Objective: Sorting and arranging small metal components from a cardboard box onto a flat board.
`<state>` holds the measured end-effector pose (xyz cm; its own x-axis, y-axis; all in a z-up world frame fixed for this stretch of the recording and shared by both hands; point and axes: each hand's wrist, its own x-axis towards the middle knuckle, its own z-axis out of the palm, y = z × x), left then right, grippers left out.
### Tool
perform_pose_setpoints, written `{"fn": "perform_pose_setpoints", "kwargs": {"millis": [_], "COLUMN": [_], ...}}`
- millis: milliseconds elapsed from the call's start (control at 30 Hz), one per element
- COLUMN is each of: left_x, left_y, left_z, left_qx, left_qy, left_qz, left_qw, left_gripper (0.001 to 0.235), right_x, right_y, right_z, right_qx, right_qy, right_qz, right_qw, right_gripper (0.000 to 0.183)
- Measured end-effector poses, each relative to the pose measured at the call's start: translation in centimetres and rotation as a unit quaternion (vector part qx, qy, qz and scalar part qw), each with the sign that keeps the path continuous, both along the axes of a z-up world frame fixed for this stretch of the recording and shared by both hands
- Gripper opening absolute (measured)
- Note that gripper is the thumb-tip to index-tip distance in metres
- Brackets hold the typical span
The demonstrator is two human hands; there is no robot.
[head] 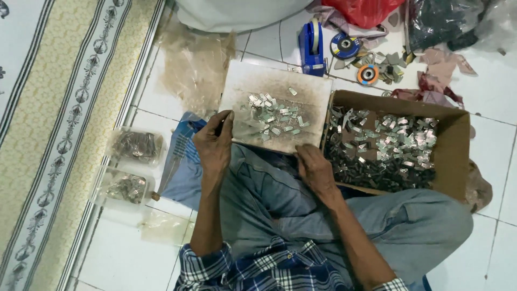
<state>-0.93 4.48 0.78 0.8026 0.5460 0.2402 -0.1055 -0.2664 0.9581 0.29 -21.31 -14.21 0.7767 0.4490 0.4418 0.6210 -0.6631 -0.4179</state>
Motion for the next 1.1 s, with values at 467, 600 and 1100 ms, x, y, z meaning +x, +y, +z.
{"fn": "perform_pose_setpoints", "kwargs": {"millis": [467,600,1100], "left_x": [-2.4,-2.8,0.1], "left_y": [1.2,0.8,-2.7], "left_z": [-0.5,0.4,3.2], "left_qx": [-0.055,-0.045,-0.040], "left_qy": [-0.032,-0.027,-0.082], "left_qz": [0.041,0.051,-0.014], "left_qw": [0.997,0.997,0.996], "left_gripper": [0.011,0.009,0.006], "right_x": [7.7,10.5,12.0], "right_y": [9.7,10.7,5.2], "right_z": [-2.9,-2.8,-7.0], "right_qx": [-0.079,-0.071,-0.131], "right_qy": [0.055,0.083,0.124], "right_qz": [-0.105,-0.038,-0.001], "right_qw": [0.990,0.993,0.984], "right_gripper": [0.121,0.121,0.049]}}
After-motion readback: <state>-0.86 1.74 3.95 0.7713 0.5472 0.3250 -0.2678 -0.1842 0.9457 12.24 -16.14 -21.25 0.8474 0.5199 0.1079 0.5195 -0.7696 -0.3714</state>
